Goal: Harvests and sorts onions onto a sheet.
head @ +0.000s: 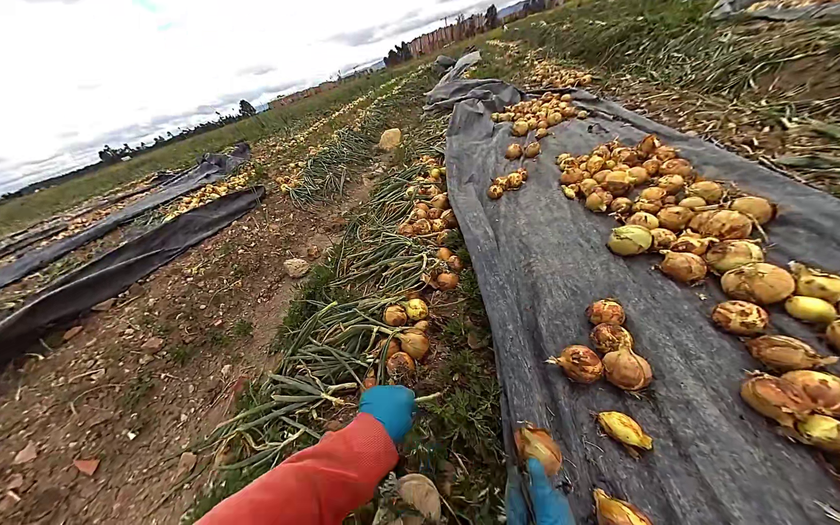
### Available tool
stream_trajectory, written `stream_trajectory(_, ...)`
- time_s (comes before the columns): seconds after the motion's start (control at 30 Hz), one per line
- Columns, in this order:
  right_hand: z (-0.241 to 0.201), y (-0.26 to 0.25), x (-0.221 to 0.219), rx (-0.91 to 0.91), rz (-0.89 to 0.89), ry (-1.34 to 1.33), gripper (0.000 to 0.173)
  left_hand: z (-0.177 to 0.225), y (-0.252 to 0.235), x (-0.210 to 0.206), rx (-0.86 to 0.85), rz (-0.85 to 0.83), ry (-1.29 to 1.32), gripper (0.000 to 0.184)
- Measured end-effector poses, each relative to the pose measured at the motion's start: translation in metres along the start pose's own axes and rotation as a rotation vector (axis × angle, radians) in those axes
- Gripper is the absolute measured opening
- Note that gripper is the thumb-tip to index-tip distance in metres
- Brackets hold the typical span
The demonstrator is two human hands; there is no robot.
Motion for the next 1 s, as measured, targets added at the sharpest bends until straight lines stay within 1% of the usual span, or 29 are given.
stream_trajectory(0.03,-0.014,-0.015,0.014,0.148,0.065,-0.043,0.055,-0.026,-0.023,0.011,0.096,-0.028,-0.078,0.037)
stream_trajectory(0.07,-0.032,-0.033,0.03,0.27,0.098,-0.073,0.056,-0.049,-0.046,0.02,0.125,-0.047,-0.125,0.039)
stream_trajectory(0.1,-0.051,-0.05,0.038,0.333,0.114,-0.081,0.057,-0.065,-0.068,0.027,0.092,-0.042,-0.149,0.046)
stream_trajectory(0.13,-0.067,-0.065,0.038,0.332,0.134,-0.063,0.055,-0.074,-0.091,0.03,0.019,-0.019,-0.133,0.053)
stream_trajectory(0.2,-0.09,-0.094,0.016,0.195,0.177,0.018,0.043,-0.08,-0.143,0.021,-0.131,-0.008,-0.115,0.061)
stream_trajectory(0.23,-0.095,-0.112,0.001,0.116,0.177,0.073,0.04,-0.082,-0.169,0.014,-0.173,-0.043,-0.144,0.066)
stream_trajectory(0.3,-0.09,-0.146,-0.019,-0.048,0.173,0.177,0.033,-0.089,-0.214,-0.002,-0.198,-0.138,-0.27,0.073)
stream_trajectory(0.33,-0.082,-0.159,-0.023,-0.13,0.168,0.24,0.033,-0.092,-0.229,-0.009,-0.198,-0.173,-0.318,0.072)
stream_trajectory(0.4,-0.057,-0.171,-0.017,-0.271,0.155,0.291,0.045,-0.092,-0.242,-0.014,-0.188,-0.218,-0.351,0.064)
stream_trajectory(0.43,-0.041,-0.17,-0.01,-0.322,0.155,0.281,0.045,-0.095,-0.244,-0.015,-0.201,-0.231,-0.348,0.066)
stream_trajectory(0.5,-0.013,-0.159,0.006,-0.387,0.168,0.214,0.032,-0.109,-0.239,-0.012,-0.249,-0.181,-0.249,0.084)
stream_trajectory(0.53,0.0,-0.152,0.013,-0.415,0.174,0.172,0.025,-0.115,-0.232,-0.009,-0.275,-0.121,-0.132,0.09)
stream_trajectory(0.6,0.022,-0.144,0.021,-0.455,0.154,0.171,0.023,-0.115,-0.204,0.0,-0.329,0.028,0.269,0.095)
stream_trajectory(0.67,0.035,-0.146,0.017,-0.486,0.089,0.262,0.029,-0.094,-0.173,0.005,-0.388,0.155,0.72,0.093)
stream_trajectory(0.7,0.035,-0.148,0.012,-0.507,0.033,0.295,0.032,-0.077,-0.161,0.006,-0.433,0.192,0.897,0.086)
stream_trajectory(0.73,0.03,-0.15,0.006,-0.51,-0.028,0.296,0.035,-0.057,-0.15,0.006,-0.52,0.231,0.971,0.073)
stream_trajectory(0.77,0.025,-0.151,0.001,-0.482,-0.072,0.25,0.035,-0.035,-0.141,0.007,-0.626,0.296,0.951,0.054)
stream_trajectory(0.8,0.022,-0.149,-0.003,-0.436,-0.098,0.159,0.033,-0.016,-0.131,0.007,-0.708,0.36,0.874,0.035)
stream_trajectory(0.83,0.019,-0.144,-0.005,-0.403,-0.111,0.039,0.032,0.001,-0.121,0.007,-0.721,0.364,0.769,0.022)
stream_trajectory(0.87,0.019,-0.138,-0.005,-0.357,-0.11,-0.076,0.039,0.015,-0.111,0.009,-0.681,0.272,0.652,0.02)
stream_trajectory(0.9,0.021,-0.133,-0.004,-0.301,-0.095,-0.142,0.053,0.026,-0.101,0.012,-0.617,0.097,0.541,0.027)
stream_trajectory(0.93,0.021,-0.13,-0.003,-0.258,-0.08,-0.166,0.059,0.034,-0.095,0.014,-0.567,-0.079,0.441,0.031)
stream_trajectory(0.97,0.018,-0.128,-0.004,-0.247,-0.061,-0.167,0.054,0.039,-0.092,0.014,-0.536,-0.212,0.345,0.033)
stream_trajectory(1.0,0.017,-0.128,-0.007,-0.253,-0.013,-0.186,0.049,0.038,-0.09,0.011,-0.538,-0.227,0.265,0.033)
Point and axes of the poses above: each hand's wrist, its own y-axis away from the middle knuckle, its own x-axis out of the back of the hand, z = x × y, the point moved 3 cm from there along -y, towards the middle knuckle, and after that the axes turned 11 degrees about -x, right-handed, at the moved point
